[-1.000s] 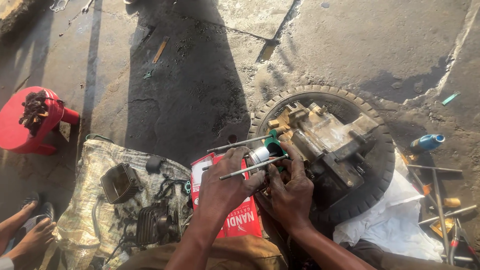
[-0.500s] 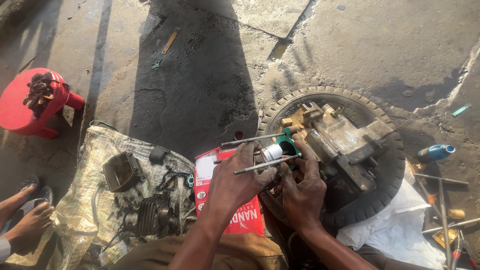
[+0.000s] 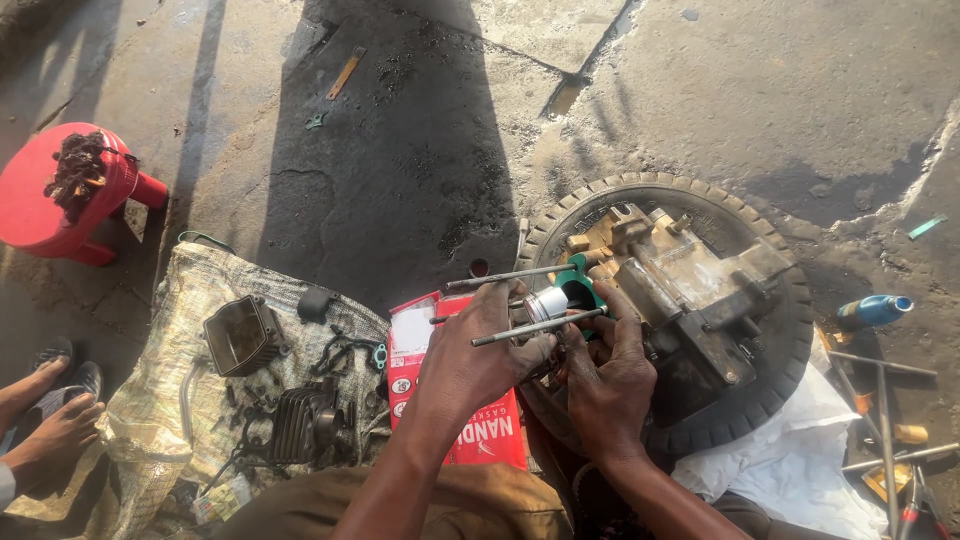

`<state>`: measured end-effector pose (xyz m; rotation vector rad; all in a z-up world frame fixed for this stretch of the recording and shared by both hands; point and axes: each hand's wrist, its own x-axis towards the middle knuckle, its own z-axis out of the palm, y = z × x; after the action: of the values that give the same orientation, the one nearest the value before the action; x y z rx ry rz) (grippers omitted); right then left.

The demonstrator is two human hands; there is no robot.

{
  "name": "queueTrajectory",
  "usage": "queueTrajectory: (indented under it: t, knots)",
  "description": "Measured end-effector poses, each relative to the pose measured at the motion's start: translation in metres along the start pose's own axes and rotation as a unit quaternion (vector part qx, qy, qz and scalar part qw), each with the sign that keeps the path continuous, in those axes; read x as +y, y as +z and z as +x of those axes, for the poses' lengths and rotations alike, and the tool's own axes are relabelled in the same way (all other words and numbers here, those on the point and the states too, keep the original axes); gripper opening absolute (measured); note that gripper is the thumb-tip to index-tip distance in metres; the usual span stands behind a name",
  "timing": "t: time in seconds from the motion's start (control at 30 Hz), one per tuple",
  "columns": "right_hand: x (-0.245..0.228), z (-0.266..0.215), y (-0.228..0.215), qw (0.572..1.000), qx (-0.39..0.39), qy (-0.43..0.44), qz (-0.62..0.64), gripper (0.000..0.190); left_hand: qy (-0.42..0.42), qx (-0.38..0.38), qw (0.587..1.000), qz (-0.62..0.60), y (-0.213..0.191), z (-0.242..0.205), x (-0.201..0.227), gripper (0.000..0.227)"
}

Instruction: The recorder is assembling a motorcycle engine, specifically installing the piston into the cylinder and attaching it to the engine block.

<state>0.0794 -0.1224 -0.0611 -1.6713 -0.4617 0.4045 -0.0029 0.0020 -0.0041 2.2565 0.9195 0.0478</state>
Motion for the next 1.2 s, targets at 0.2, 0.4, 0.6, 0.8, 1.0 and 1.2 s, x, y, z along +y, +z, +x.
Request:
queueTrajectory:
  t: [0.2,0.4,0.6,0.8,1.0,1.2]
  knots:
    - [-0.001,0.000,0.000,1.000,0.001,0.009,0.002,0.057,-0.001,0.012,1.000,-0.006,0.002,0.000,-0.003,0.069]
    - [-0.001,0.000,0.000,1.000,0.000,0.002,0.004,0.057,0.016,0.025,1.000,-0.009,0.005,0.001,-0.006,0.060]
    - [-0.001,0.000,-0.001,1.000,0.006,0.001,-0.007,0.056,0.001,0.000,1.000,-0.017,-0.002,0.000,0.000,0.065]
    - [-0.001,0.001,0.000,1.000,0.005,0.012,-0.014,0.055,-0.020,-0.006,1.000,0.023,0.003,0.002,-0.001,0.077]
    - [0.003,0.000,0.001,1.000,0.004,-0.007,-0.008,0.055,-0.011,0.022,0.999,0.020,0.004,0.001,-0.004,0.070]
    - [-0.002,0.000,0.001,1.000,0.010,0.010,0.000,0.054,0.006,0.010,1.000,-0.009,0.003,0.000,-0.008,0.056]
